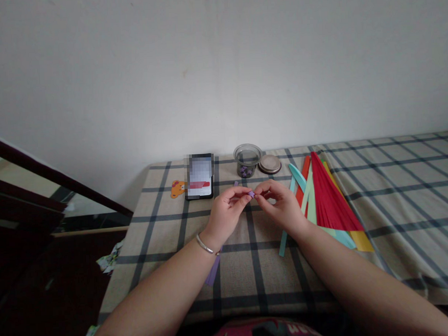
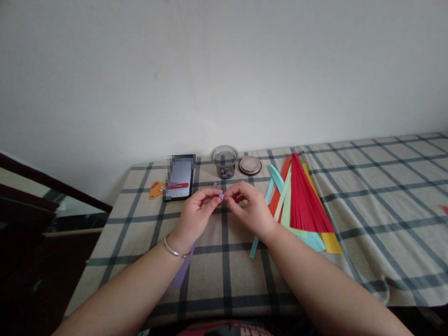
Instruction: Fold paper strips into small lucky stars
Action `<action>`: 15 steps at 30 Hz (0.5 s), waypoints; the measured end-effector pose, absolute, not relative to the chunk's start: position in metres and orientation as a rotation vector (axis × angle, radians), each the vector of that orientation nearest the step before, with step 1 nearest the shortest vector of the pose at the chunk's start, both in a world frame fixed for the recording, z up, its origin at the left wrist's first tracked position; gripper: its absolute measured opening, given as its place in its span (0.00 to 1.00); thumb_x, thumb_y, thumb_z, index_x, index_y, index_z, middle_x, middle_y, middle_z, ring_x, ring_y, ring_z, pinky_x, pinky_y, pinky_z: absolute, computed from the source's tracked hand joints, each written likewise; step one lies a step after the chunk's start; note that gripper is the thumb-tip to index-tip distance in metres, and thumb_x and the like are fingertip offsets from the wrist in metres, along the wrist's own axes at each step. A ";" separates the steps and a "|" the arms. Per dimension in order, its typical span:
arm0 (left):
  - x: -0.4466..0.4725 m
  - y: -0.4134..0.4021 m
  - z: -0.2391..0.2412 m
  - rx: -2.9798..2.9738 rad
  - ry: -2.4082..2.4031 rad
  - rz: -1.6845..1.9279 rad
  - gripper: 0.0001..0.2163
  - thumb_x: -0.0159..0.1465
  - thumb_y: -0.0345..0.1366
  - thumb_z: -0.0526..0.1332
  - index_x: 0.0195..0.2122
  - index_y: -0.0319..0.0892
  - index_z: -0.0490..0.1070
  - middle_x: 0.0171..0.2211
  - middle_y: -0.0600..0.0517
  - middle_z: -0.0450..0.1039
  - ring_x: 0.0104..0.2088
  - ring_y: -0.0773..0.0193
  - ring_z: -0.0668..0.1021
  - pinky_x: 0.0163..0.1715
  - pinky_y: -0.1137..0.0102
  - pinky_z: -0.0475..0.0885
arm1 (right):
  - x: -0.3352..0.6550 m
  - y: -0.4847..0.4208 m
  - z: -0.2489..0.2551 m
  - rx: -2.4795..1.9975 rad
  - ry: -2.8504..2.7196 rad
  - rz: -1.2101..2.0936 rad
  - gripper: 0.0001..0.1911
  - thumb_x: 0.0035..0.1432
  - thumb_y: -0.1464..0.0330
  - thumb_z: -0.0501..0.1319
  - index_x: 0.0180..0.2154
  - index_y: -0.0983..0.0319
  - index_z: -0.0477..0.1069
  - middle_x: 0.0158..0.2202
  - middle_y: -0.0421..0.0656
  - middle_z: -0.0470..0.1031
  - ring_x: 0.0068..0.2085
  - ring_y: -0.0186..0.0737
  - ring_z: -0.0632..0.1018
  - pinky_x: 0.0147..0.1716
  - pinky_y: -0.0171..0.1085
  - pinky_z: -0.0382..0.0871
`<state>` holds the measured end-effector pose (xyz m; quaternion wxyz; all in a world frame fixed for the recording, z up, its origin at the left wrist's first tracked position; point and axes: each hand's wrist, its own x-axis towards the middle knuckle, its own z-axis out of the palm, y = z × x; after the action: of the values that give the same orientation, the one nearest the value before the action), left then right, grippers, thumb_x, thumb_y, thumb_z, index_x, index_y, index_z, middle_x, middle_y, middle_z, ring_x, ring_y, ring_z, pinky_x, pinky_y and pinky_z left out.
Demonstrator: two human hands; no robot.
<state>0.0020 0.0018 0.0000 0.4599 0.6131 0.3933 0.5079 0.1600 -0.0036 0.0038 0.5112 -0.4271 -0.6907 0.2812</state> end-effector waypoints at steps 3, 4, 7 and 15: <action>0.002 0.002 -0.001 1.538 0.968 1.287 0.08 0.60 0.38 0.62 0.37 0.40 0.73 0.36 0.49 0.78 0.37 0.64 0.79 0.39 0.70 0.75 | 0.160 -0.004 0.004 -1.029 -1.680 0.651 0.00 0.55 0.70 0.60 0.31 0.60 0.69 0.30 0.42 0.72 0.31 0.35 0.73 0.29 0.35 0.70; 0.002 0.002 -0.001 1.554 0.972 1.295 0.08 0.60 0.38 0.62 0.36 0.40 0.73 0.35 0.50 0.78 0.36 0.64 0.79 0.39 0.70 0.75 | 0.161 -0.004 0.004 -1.031 -1.684 0.642 0.01 0.55 0.70 0.60 0.31 0.60 0.69 0.30 0.41 0.72 0.30 0.35 0.73 0.29 0.35 0.70; 0.002 0.001 -0.001 1.635 0.989 1.303 0.07 0.60 0.38 0.62 0.36 0.41 0.73 0.34 0.50 0.78 0.35 0.65 0.79 0.38 0.70 0.75 | 0.161 -0.004 0.004 -1.040 -1.698 0.620 0.01 0.54 0.71 0.60 0.31 0.60 0.68 0.29 0.41 0.71 0.30 0.35 0.73 0.29 0.34 0.71; -0.002 0.000 0.003 1.893 1.085 1.350 0.05 0.61 0.34 0.61 0.37 0.42 0.75 0.35 0.51 0.78 0.36 0.65 0.79 0.39 0.70 0.75 | 0.160 -0.005 0.006 -1.075 -1.699 0.548 0.04 0.54 0.72 0.60 0.34 0.59 0.68 0.32 0.41 0.72 0.30 0.34 0.73 0.28 0.35 0.71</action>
<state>-0.0018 0.0004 0.0026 0.2841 0.7074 0.4054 0.5045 0.1595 -0.0048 0.0058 0.5048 -0.4452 -0.7038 0.2270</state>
